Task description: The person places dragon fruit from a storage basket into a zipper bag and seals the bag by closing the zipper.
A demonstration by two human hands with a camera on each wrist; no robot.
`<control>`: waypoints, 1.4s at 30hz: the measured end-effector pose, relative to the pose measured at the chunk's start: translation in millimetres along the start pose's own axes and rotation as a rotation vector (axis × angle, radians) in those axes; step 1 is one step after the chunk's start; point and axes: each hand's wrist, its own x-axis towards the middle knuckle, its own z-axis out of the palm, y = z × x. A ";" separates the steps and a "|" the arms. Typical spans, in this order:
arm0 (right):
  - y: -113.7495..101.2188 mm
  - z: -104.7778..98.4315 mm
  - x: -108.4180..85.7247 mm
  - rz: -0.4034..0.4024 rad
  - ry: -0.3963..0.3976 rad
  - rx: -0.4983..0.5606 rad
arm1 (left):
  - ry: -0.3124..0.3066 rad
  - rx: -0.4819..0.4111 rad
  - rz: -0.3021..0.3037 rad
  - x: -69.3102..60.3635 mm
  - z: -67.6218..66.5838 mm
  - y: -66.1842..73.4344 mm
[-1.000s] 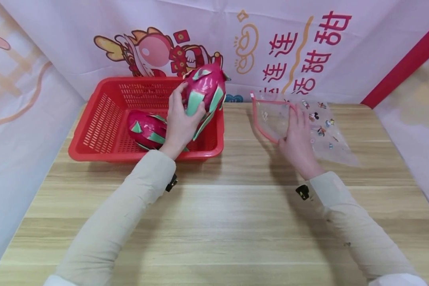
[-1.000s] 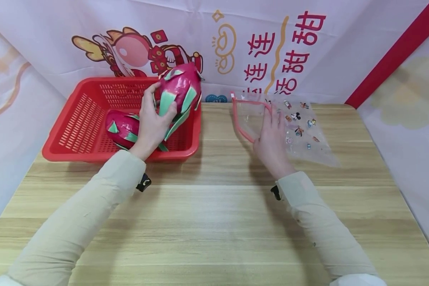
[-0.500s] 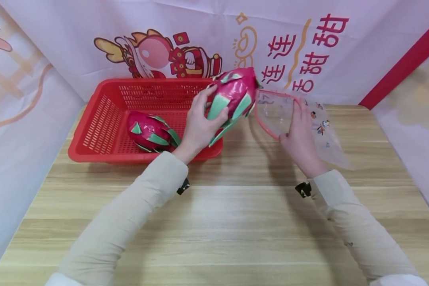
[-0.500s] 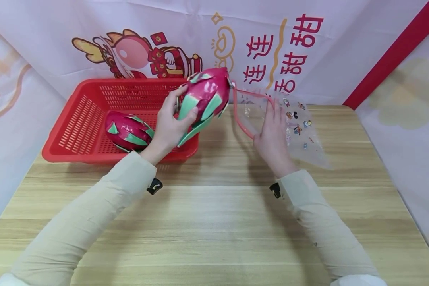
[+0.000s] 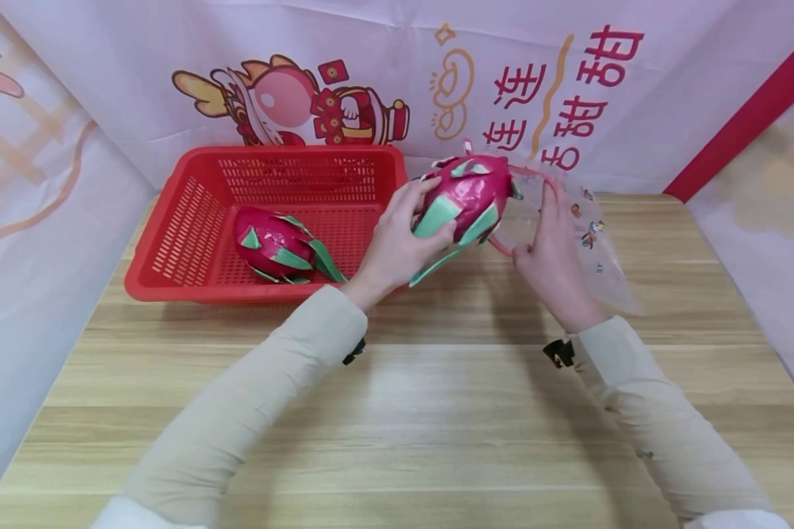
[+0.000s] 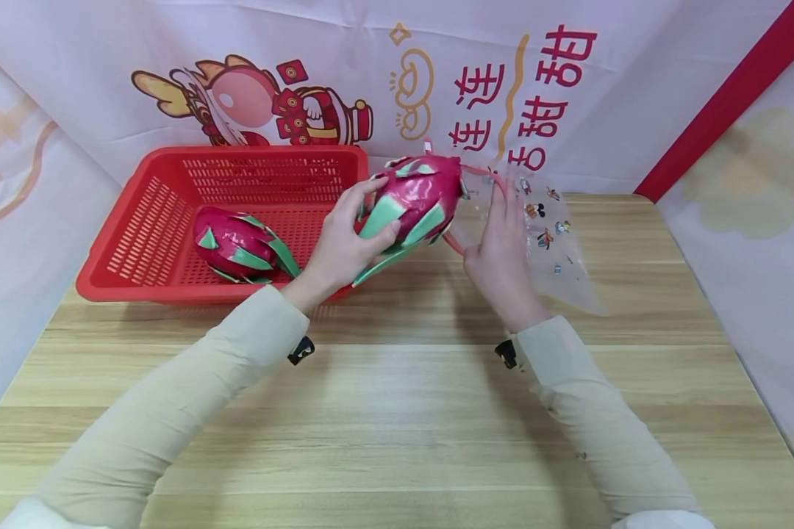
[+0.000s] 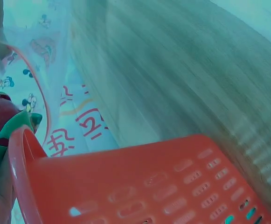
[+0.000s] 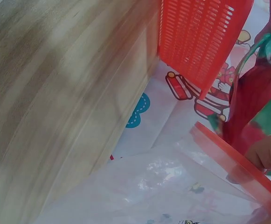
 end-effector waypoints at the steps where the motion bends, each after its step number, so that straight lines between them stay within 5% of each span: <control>1: -0.8 0.3 0.1 0.003 0.005 0.006 | -0.011 0.005 -0.007 0.0 0.9 0.5; 11: -1.9 4.7 -0.4 -0.014 0.041 0.017 | -0.096 0.054 -0.062 -2.7 6.3 -0.7; 25: 2.0 13.5 -0.2 -0.044 -0.015 0.048 | -0.105 0.026 -0.103 3.0 11.7 -1.3; 36: -1.6 23.0 -4.2 -0.191 -0.004 0.055 | -0.082 0.026 -0.157 8.7 14.0 -1.9; 42: -3.1 24.8 -4.9 -0.206 -0.010 0.021 | -0.078 0.014 -0.199 12.6 18.0 0.3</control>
